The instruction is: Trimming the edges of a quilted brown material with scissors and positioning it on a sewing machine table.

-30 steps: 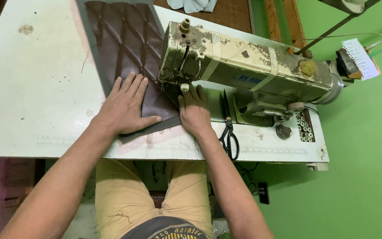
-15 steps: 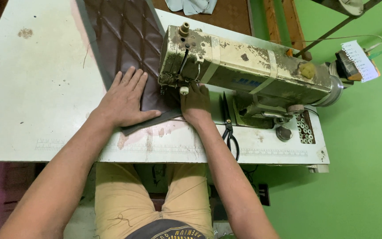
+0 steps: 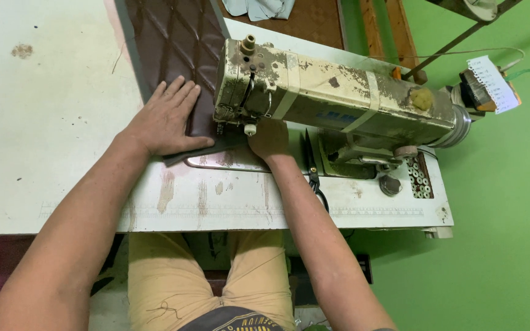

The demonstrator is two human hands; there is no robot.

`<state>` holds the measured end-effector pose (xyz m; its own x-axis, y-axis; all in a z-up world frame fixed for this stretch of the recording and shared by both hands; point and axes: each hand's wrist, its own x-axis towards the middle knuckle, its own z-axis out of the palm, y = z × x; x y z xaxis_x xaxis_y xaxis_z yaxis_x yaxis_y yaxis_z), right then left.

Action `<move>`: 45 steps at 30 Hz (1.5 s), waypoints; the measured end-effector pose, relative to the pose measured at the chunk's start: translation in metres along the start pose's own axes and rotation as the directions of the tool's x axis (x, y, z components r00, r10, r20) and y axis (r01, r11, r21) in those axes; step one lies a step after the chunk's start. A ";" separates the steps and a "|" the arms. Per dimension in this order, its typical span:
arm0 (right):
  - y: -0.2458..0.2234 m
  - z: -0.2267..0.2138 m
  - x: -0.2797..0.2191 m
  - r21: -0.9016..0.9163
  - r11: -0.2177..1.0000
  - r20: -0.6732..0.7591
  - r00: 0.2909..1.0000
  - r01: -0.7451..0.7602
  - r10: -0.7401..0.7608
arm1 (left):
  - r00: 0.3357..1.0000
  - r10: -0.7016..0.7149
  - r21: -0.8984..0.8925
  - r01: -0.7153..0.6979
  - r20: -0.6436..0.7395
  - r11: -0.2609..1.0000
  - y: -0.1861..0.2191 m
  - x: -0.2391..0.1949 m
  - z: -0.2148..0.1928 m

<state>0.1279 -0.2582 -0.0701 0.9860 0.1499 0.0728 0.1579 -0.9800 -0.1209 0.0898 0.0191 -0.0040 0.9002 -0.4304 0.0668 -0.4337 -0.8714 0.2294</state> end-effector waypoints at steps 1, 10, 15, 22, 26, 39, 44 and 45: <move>0.001 0.000 0.000 0.000 1.000 0.000 1.000 -0.002 0.002 | 1.000 0.002 -0.001 -0.002 0.001 1.000 0.000 0.000 0.001; 0.009 0.011 0.011 -0.141 0.990 0.105 0.994 0.025 -0.010 | 1.000 -0.015 -0.020 0.014 -0.011 1.000 -0.005 0.007 0.004; 0.045 0.053 0.030 -0.116 0.991 0.077 0.996 0.063 -0.055 | 1.000 -0.017 -0.005 0.017 -0.026 1.000 -0.009 0.016 0.004; 0.072 0.091 0.057 -0.185 0.978 0.150 0.987 0.091 -0.064 | 0.999 -0.019 -0.006 0.019 -0.043 1.000 -0.014 0.021 0.004; 0.092 0.121 0.068 -0.224 0.965 0.182 0.979 0.136 -0.095 | 0.998 -0.047 0.034 0.049 -0.049 0.998 -0.012 0.011 0.004; -0.028 -0.080 -0.066 0.368 0.928 -0.020 0.997 -0.057 0.069 | 0.997 0.037 0.247 -0.021 -0.062 0.969 0.020 -0.089 -0.038; -0.043 -0.041 -0.089 0.311 0.940 0.089 0.989 -0.143 0.121 | 0.986 0.125 0.080 -0.117 -0.109 0.990 0.016 -0.089 -0.021; -0.049 -0.038 -0.094 0.329 0.938 0.067 0.993 -0.111 0.094 | 0.987 0.129 0.042 -0.125 -0.100 0.991 0.022 -0.090 -0.023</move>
<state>0.0259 -0.2295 -0.0333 0.9979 0.0653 -0.0054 0.0560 -0.8925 -0.4475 -0.0002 0.0439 0.0174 0.8364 -0.5132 0.1926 -0.5441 -0.8199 0.1782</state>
